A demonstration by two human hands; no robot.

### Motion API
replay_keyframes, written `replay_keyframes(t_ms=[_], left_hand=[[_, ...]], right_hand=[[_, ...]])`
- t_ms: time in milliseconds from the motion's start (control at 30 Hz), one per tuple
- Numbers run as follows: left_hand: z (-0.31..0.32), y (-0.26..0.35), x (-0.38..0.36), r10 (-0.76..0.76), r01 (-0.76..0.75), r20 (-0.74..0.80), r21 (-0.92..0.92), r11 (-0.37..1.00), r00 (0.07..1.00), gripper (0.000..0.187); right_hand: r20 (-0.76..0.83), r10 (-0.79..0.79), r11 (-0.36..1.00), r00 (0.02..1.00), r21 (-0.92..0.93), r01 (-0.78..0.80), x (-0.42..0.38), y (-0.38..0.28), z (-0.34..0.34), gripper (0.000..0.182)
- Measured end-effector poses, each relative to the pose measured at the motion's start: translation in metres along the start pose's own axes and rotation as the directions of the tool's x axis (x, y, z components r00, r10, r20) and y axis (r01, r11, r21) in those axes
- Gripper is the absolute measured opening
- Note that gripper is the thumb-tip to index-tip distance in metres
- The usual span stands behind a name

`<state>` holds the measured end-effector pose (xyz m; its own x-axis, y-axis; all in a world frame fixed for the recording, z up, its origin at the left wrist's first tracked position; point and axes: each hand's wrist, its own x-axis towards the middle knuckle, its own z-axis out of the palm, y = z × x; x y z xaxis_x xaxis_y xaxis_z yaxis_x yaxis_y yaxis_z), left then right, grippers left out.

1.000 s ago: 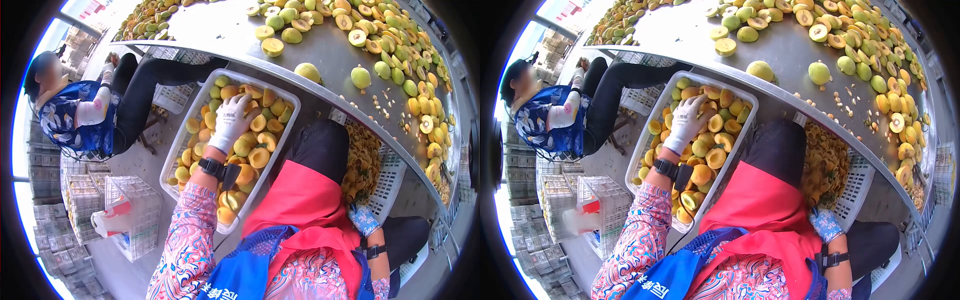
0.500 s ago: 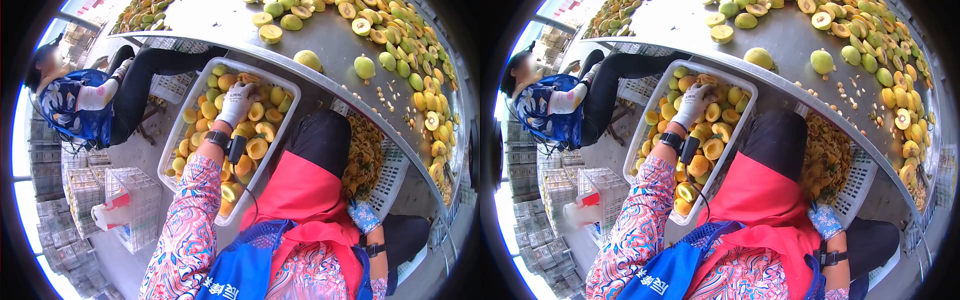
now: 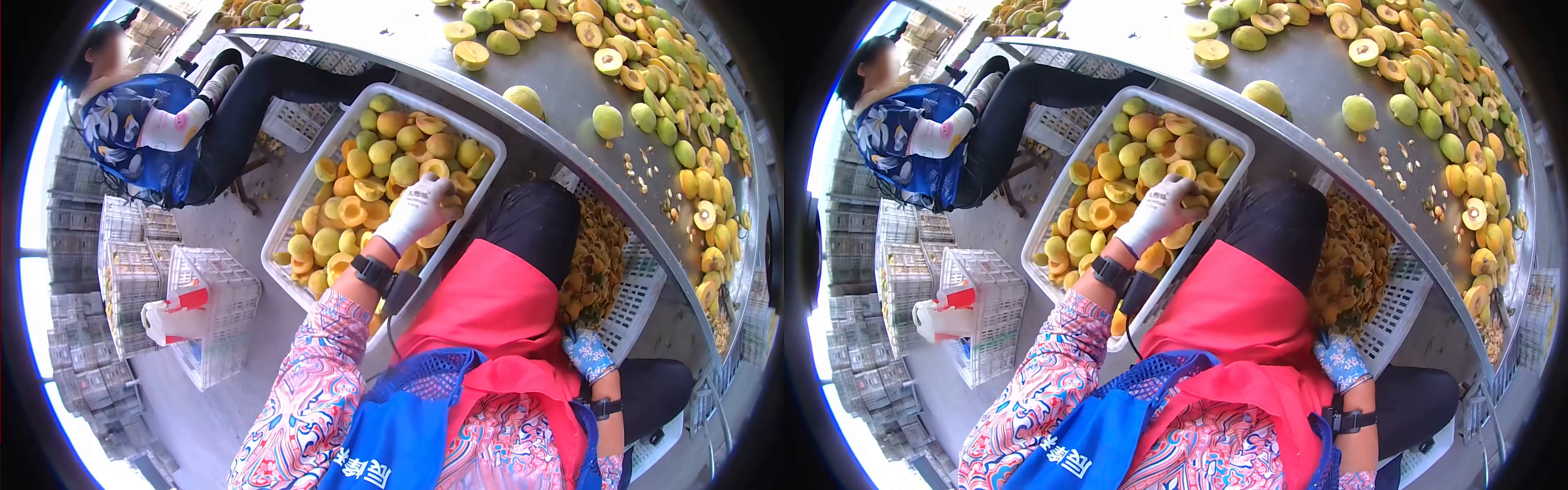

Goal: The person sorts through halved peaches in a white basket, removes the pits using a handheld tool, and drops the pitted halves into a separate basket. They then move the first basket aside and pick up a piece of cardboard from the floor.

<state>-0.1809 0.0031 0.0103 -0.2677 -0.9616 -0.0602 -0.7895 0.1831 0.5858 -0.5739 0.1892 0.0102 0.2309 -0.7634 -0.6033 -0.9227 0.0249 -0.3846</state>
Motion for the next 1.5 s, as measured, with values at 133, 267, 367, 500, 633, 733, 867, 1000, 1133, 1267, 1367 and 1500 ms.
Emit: replay_keyframes(t_ms=[133,267,367,500,633,733,867,1000,1133,1267,1367,1500], left_hand=[[-0.001,-0.021,-0.014,-0.032,-0.024,-0.138,-0.384,0.923,0.990,0.031],[-0.018,-0.039,-0.021,0.192,-0.186,-0.110,0.061,0.981,0.975,0.029],[-0.043,-0.036,-0.038,0.113,-0.115,-0.016,-0.150,0.982,0.993,0.036],[-0.022,-0.023,-0.081,0.125,-0.136,0.088,0.131,0.982,0.988,0.046],[0.016,-0.023,-0.089,0.074,-0.053,-0.091,0.206,0.977,0.993,0.037],[0.020,-0.022,-0.093,0.020,-0.011,-0.125,0.069,0.998,0.992,0.032],[-0.004,-0.035,-0.087,-0.106,0.078,-0.068,-0.319,0.945,0.992,0.027],[-0.015,-0.022,-0.071,-0.140,0.139,0.044,0.012,0.990,0.989,0.028],[0.010,-0.013,-0.059,-0.148,0.177,-0.141,0.226,0.958,0.979,0.021],[0.032,-0.020,-0.064,-0.131,0.148,-0.191,0.077,0.986,0.973,0.016],[0.020,-0.038,-0.070,-0.084,0.044,-0.153,-0.252,0.967,0.985,0.016],[-0.041,-0.051,-0.109,-0.127,0.028,-0.280,-0.334,0.942,0.952,0.020]], right_hand=[[0.020,0.088,0.996,0.996,-0.016,-0.088,-0.003,-0.005,-0.002,0.034],[0.032,0.045,0.999,0.998,0.007,-0.045,-0.001,-0.007,-0.003,0.035],[0.002,0.078,0.996,0.997,0.051,-0.078,-0.002,-0.015,-0.008,0.036],[0.023,0.076,0.997,0.997,0.025,-0.076,-0.001,-0.024,-0.012,0.034],[0.008,0.114,0.993,0.993,0.017,-0.114,0.000,-0.019,-0.007,0.037],[-0.056,0.041,0.998,0.998,0.041,-0.039,-0.001,-0.014,-0.006,0.039],[0.027,0.121,0.993,0.992,0.014,-0.121,-0.004,-0.009,-0.004,0.040],[-0.003,0.138,0.990,0.990,0.009,-0.138,-0.003,-0.014,-0.005,0.039],[-0.006,0.126,0.992,0.992,0.026,-0.125,-0.006,-0.020,-0.011,0.039],[0.010,0.111,0.992,0.994,0.061,-0.112,-0.004,-0.026,-0.011,0.037],[0.015,0.105,0.993,0.994,0.046,-0.105,0.001,-0.026,-0.018,0.037],[0.042,0.145,0.989,0.988,0.023,-0.146,-0.004,-0.020,-0.012,0.039]])
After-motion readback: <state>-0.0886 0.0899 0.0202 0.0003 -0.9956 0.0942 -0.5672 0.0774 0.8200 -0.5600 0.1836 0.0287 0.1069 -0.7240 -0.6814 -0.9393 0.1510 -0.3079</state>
